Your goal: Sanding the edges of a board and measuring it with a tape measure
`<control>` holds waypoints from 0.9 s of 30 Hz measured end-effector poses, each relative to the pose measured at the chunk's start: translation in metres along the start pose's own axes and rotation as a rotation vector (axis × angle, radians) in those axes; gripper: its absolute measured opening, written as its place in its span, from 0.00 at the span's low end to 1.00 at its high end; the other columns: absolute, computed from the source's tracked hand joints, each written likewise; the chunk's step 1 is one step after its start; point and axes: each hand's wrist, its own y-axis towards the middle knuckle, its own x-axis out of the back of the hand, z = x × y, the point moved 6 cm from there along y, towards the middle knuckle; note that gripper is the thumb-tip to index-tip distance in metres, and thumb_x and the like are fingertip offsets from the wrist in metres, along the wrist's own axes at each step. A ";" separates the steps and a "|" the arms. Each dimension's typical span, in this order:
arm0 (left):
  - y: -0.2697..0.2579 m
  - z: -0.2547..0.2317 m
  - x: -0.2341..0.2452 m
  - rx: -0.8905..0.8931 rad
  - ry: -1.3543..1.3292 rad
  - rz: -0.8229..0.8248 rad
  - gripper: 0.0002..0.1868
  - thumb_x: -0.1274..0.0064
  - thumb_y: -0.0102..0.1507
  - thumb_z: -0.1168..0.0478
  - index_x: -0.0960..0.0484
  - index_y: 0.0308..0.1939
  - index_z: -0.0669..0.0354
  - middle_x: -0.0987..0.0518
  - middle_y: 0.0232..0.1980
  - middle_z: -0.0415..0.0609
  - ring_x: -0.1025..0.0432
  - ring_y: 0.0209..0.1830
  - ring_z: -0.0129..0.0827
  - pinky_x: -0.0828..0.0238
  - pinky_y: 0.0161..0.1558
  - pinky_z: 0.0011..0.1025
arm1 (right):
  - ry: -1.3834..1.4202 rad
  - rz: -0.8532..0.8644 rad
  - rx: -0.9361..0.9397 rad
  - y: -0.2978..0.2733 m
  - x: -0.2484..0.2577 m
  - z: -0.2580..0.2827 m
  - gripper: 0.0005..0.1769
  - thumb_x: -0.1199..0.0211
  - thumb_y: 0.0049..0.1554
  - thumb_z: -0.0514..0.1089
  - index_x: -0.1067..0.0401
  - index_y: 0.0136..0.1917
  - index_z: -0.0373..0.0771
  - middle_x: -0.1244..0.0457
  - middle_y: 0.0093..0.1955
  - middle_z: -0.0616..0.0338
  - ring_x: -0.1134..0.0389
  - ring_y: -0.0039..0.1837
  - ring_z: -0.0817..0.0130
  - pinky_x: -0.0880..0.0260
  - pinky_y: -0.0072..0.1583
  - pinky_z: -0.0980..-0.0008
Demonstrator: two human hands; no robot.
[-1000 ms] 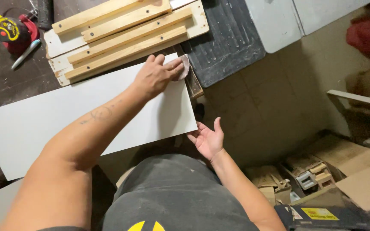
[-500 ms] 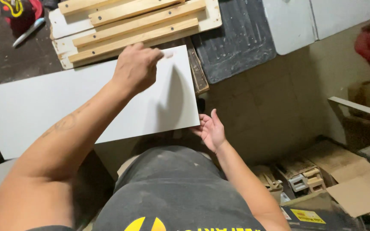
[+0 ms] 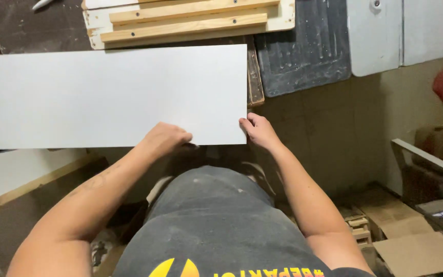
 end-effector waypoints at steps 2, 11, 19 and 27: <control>0.023 -0.028 -0.011 -0.057 -0.007 -0.017 0.05 0.45 0.64 0.48 0.21 0.38 0.38 0.16 0.35 0.38 0.18 0.42 0.41 0.19 0.43 0.45 | -0.117 -0.007 0.024 -0.009 0.001 0.016 0.22 0.36 0.64 0.66 0.23 0.45 0.47 0.32 0.34 0.53 0.28 0.42 0.62 0.27 0.46 0.58; 0.000 0.009 -0.014 0.031 0.023 0.068 0.06 0.53 0.67 0.52 0.21 0.37 0.35 0.16 0.32 0.40 0.18 0.39 0.44 0.20 0.41 0.47 | -0.163 0.029 -0.012 -0.034 0.009 0.056 0.20 0.41 0.66 0.60 0.23 0.52 0.42 0.29 0.44 0.45 0.27 0.54 0.48 0.28 0.56 0.51; 0.073 -0.080 0.012 -0.104 -0.049 -0.023 0.13 0.37 0.59 0.41 0.15 0.34 0.41 0.15 0.29 0.48 0.17 0.35 0.50 0.19 0.39 0.50 | -0.177 0.068 0.017 -0.026 0.005 0.054 0.18 0.42 0.65 0.58 0.26 0.45 0.42 0.32 0.32 0.51 0.27 0.42 0.59 0.28 0.49 0.60; 0.077 -0.088 0.004 -0.090 0.048 0.021 0.17 0.38 0.58 0.38 0.12 0.32 0.43 0.14 0.29 0.54 0.16 0.34 0.51 0.18 0.39 0.49 | -0.140 0.087 0.054 -0.021 0.002 0.038 0.17 0.40 0.65 0.57 0.26 0.46 0.41 0.33 0.33 0.45 0.28 0.43 0.55 0.29 0.49 0.57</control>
